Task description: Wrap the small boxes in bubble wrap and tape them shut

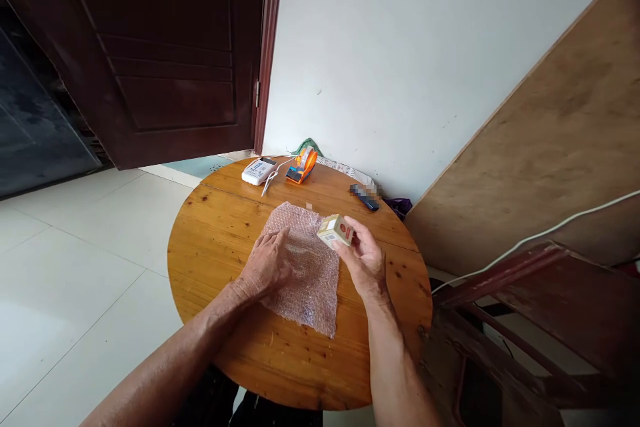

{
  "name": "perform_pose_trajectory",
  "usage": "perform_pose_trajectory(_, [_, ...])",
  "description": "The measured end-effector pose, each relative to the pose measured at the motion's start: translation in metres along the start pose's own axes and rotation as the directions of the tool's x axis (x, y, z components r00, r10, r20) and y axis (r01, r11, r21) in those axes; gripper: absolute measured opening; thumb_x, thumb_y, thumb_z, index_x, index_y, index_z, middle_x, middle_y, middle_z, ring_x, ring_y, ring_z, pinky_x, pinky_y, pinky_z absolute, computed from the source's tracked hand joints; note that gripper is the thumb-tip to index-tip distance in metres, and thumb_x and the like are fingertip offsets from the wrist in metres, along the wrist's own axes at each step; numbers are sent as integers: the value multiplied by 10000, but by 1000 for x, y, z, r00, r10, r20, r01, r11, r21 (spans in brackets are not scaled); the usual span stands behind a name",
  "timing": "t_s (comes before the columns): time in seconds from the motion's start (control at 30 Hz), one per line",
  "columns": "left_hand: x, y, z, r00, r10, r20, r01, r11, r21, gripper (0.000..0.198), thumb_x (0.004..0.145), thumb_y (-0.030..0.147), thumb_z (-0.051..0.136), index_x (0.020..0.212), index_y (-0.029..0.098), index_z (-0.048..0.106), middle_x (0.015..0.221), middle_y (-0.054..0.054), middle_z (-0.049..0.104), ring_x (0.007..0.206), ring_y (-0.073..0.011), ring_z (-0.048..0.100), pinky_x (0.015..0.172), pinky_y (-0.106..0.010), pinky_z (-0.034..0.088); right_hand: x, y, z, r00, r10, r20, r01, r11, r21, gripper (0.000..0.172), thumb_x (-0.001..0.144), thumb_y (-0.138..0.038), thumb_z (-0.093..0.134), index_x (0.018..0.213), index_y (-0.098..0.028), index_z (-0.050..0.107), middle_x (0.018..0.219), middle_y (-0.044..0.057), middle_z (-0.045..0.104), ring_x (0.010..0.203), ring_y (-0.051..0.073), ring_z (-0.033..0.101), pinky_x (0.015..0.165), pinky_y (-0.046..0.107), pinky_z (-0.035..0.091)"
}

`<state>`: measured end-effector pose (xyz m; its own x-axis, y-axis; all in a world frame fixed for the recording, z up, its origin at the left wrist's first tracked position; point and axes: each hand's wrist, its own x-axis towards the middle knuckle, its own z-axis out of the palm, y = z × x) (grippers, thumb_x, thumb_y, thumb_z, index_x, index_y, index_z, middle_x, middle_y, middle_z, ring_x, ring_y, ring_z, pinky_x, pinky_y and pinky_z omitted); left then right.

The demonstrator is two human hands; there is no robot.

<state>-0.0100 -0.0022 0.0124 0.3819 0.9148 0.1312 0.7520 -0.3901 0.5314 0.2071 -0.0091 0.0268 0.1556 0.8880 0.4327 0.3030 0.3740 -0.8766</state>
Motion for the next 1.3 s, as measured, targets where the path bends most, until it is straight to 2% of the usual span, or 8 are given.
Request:
perform_pose_trajectory(0.07, [3, -2, 2, 999, -47, -6, 47, 999, -18, 828, 684, 114, 502, 1488, 88, 304, 1357, -160, 582, 1285, -267, 511, 1110, -407, 393, -4, -3, 9, 989, 4, 148, 8, 997, -78, 483, 770, -311, 697, 1233, -210, 605, 1181, 88, 701, 1007, 231, 684, 938, 385, 534])
perform_pose_trajectory(0.13, [4, -4, 6, 999, -50, -22, 50, 999, -14, 807, 699, 103, 479, 1488, 106, 306, 1347, -144, 598, 1278, -257, 521, 1104, -402, 398, -9, -3, 18, 956, 24, 291, 38, 978, -207, 471, 753, -227, 677, 1221, -230, 618, 1178, 69, 701, 1019, 228, 674, 953, 391, 520])
perform_pose_trajectory(0.23, [5, -6, 10, 999, -42, -25, 42, 999, 10, 729, 737, 107, 459, 1459, 104, 354, 1373, -146, 586, 1304, -256, 508, 1126, -409, 371, -13, 2, 26, 910, 65, 410, 80, 942, -327, 582, 713, -127, 644, 1281, -238, 582, 1234, 72, 674, 1101, 238, 641, 996, 405, 489])
perform_pose_trajectory(0.33, [5, -7, 11, 999, -34, -18, 34, 999, 26, 684, 757, 107, 454, 1437, 123, 386, 1390, -147, 576, 1321, -256, 497, 1131, -428, 363, -14, 6, 27, 908, 78, 412, 71, 940, -334, 658, 716, -125, 647, 1351, -241, 517, 1258, 81, 657, 1101, 235, 641, 987, 399, 490])
perform_pose_trajectory(0.57, [3, -5, 10, 999, -21, -26, 23, 998, 64, 679, 760, 130, 478, 1433, 131, 389, 1401, -136, 567, 1359, -261, 457, 1135, -418, 352, -14, 6, 27, 915, 133, 382, 16, 932, -363, 430, 726, -168, 671, 1144, -248, 609, 993, 10, 719, 882, 196, 671, 853, 350, 519])
perform_pose_trajectory(0.93, [2, -5, 10, 1000, 7, -27, -5, 997, 77, 663, 747, 136, 508, 1402, 211, 434, 1370, -96, 584, 1322, -251, 478, 1142, -431, 333, -14, 4, 31, 920, 69, 386, 87, 924, -373, 452, 724, -145, 669, 1159, -246, 601, 1060, 30, 710, 957, 212, 663, 868, 345, 507])
perform_pose_trajectory(1.3, [-1, -1, 7, 999, 16, -36, -13, 995, 98, 603, 750, 143, 504, 1351, 195, 495, 1375, -90, 582, 1305, -254, 485, 1128, -413, 341, -15, 4, 32, 917, 84, 390, 84, 915, -394, 424, 740, -154, 663, 1148, -251, 600, 1028, 17, 702, 943, 202, 647, 857, 328, 493])
